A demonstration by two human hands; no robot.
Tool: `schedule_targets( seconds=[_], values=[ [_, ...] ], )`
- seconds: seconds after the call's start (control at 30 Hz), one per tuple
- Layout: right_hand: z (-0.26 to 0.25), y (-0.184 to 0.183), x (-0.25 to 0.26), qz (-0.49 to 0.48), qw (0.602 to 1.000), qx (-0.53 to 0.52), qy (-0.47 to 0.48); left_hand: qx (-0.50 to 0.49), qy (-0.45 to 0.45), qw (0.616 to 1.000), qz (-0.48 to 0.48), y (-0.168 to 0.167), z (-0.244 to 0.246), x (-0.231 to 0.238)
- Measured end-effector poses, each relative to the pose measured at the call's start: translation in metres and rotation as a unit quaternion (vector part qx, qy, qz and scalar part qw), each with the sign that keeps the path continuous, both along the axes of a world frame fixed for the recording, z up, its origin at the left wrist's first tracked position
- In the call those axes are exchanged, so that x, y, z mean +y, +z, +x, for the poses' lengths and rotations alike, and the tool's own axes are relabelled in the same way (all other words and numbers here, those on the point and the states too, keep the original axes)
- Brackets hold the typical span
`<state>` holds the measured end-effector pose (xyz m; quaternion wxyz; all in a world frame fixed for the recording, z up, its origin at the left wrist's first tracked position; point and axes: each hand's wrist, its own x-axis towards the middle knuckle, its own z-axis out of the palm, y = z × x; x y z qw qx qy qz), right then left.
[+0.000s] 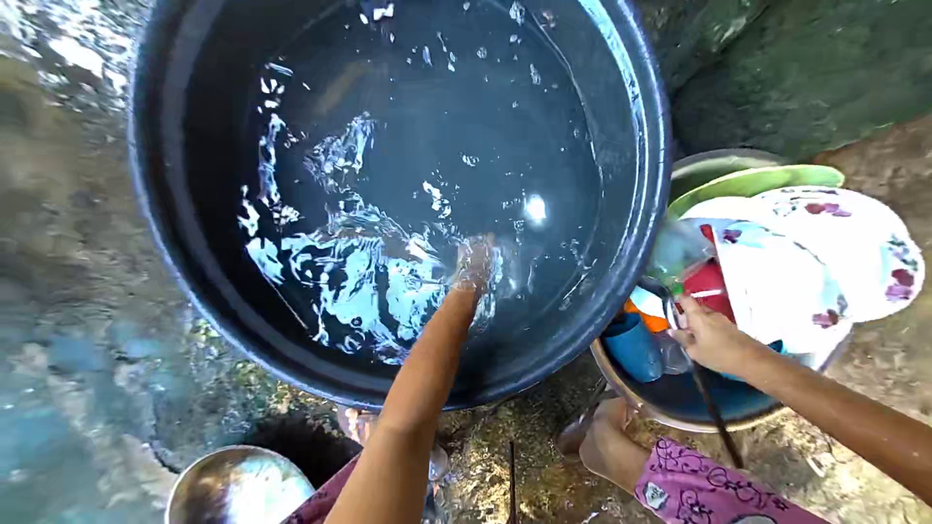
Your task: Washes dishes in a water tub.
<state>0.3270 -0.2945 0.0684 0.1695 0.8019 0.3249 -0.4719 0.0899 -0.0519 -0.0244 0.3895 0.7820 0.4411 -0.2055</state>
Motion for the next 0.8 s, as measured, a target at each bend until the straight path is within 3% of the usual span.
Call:
schedule_targets(
  seconds=[0.1,0.17,0.23,0.33,0.4,0.5,0.6,0.7,0.8],
  values=[
    [-0.003,0.013,0.016,-0.079,0.993,-0.029,0.085,0.02,-0.077,0.995,-0.051,-0.008,0.003,-0.001],
    [-0.007,0.039,0.043,-0.094,0.987,-0.058,0.12,-0.001,-0.018,0.993,-0.117,0.004,-0.001,-0.004],
    [-0.005,0.062,0.063,0.033,0.989,-0.083,0.121,0.011,0.019,0.987,-0.16,0.014,-0.008,-0.007],
    [-0.007,0.069,0.099,0.296,0.939,-0.095,0.144,-0.014,-0.068,0.987,-0.146,-0.001,-0.006,0.0],
    [-0.014,0.058,0.134,0.327,0.931,-0.039,0.16,-0.081,-0.111,0.98,-0.141,-0.022,-0.003,0.013],
    [-0.03,0.006,0.18,0.279,0.936,0.088,0.196,-0.145,-0.061,0.977,-0.145,-0.012,-0.007,0.028],
    [-0.059,-0.041,0.209,0.138,0.963,0.092,0.213,-0.168,-0.028,0.977,-0.13,-0.001,-0.013,0.05],
    [-0.096,-0.065,0.22,-0.017,0.975,0.06,0.215,-0.071,-0.037,0.984,-0.16,0.013,-0.023,0.068],
    [-0.133,-0.06,0.206,-0.038,0.98,0.041,0.191,-0.005,-0.111,0.987,-0.118,0.021,-0.03,0.074]
  ],
)
